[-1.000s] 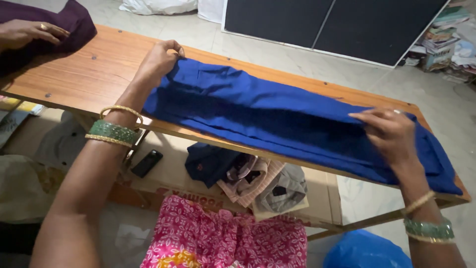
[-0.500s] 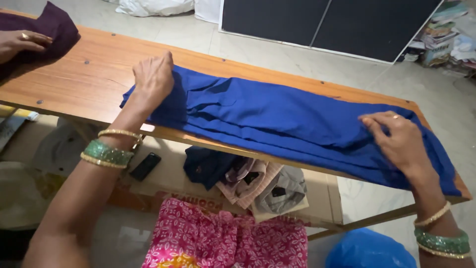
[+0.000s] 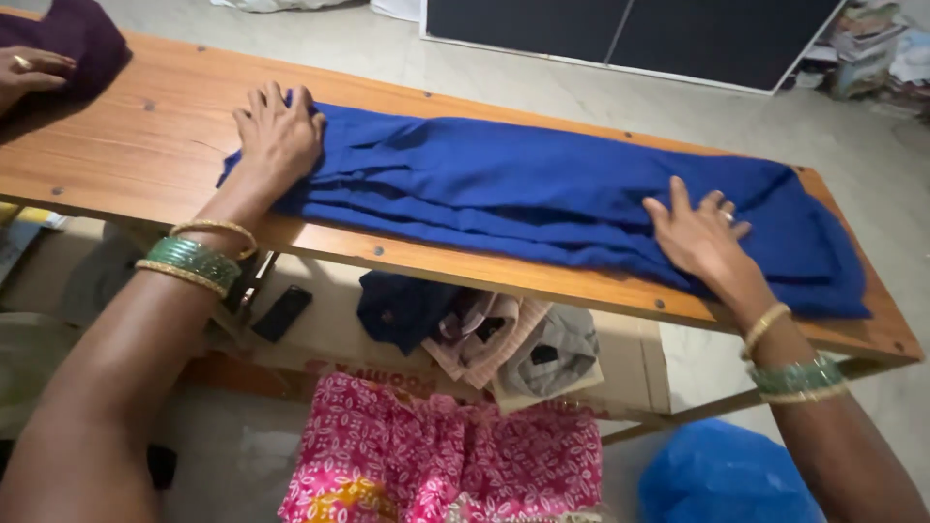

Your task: The person folds a blue collared shirt on a wooden table, smoothing the fabric and aligning the sleeves and sides, then fastens the collar buttons and presses the folded shirt flat. They lift the folded shirt off the table and carry it away.

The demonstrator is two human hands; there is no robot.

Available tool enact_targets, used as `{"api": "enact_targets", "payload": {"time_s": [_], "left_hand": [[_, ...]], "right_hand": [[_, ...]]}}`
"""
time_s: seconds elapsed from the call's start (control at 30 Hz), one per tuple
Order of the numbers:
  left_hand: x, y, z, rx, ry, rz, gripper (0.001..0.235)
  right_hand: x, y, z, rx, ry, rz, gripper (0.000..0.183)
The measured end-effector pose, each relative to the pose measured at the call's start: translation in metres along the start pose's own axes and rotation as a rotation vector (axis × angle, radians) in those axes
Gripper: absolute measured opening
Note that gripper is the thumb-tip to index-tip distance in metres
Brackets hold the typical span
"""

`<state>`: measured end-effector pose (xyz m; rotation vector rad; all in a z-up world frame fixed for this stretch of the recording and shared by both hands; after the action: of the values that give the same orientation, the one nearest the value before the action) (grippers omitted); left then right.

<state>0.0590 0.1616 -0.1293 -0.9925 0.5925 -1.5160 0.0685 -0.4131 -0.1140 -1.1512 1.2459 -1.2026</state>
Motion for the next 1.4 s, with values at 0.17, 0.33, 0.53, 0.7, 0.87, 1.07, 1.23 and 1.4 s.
{"api": "enact_targets", "payload": {"time_s": [0.17, 0.33, 0.53, 0.7, 0.87, 1.07, 1.23, 1.4], "left_hand": [[-0.014, 0.003, 0.013, -0.062, 0.012, 0.089, 0.035], [-0.037, -0.006, 0.029, -0.035, 0.122, 0.243, 0.027], [0.038, -0.024, 0.028, 0.143, 0.122, 0.408, 0.042], [0.115, 0.039, -0.003, -0.305, 0.158, -0.108, 0.086], [0.12, 0.045, -0.007, -0.361, 0.116, -0.043, 0.09], [0.221, 0.035, 0.044, -0.491, 0.3, -0.044, 0.057], [0.347, 0.062, 0.053, -0.78, 0.253, -0.569, 0.048], [0.405, 0.153, 0.07, -0.892, 0.135, -0.944, 0.049]], "right_hand": [[-0.02, -0.028, 0.006, -0.128, -0.009, -0.096, 0.08], [-0.048, -0.064, -0.006, 0.075, -0.007, -0.176, 0.072], [-0.106, -0.044, 0.021, 0.27, -0.286, -0.018, 0.073], [-0.113, 0.008, 0.029, -0.012, -0.342, 0.008, 0.086], [-0.015, -0.029, 0.046, 0.0, -0.209, -0.085, 0.071], [0.112, -0.066, 0.116, 0.137, -0.133, 0.423, 0.046], [0.129, -0.05, 0.146, -0.105, -0.211, 0.586, 0.053], [0.122, -0.025, 0.161, -0.275, -0.33, 0.351, 0.097]]}}
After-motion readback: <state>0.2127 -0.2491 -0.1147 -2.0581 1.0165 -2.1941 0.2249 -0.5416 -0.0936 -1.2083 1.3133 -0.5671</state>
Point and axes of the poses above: each hand's wrist, its own z-axis towards the middle knuckle, its own y-axis out of the palm, x = y × z, the point moved 5 cm from there along z, towards the middle knuckle, and after that the axes turned 3 degrees about -z, right-handed, at the moved point
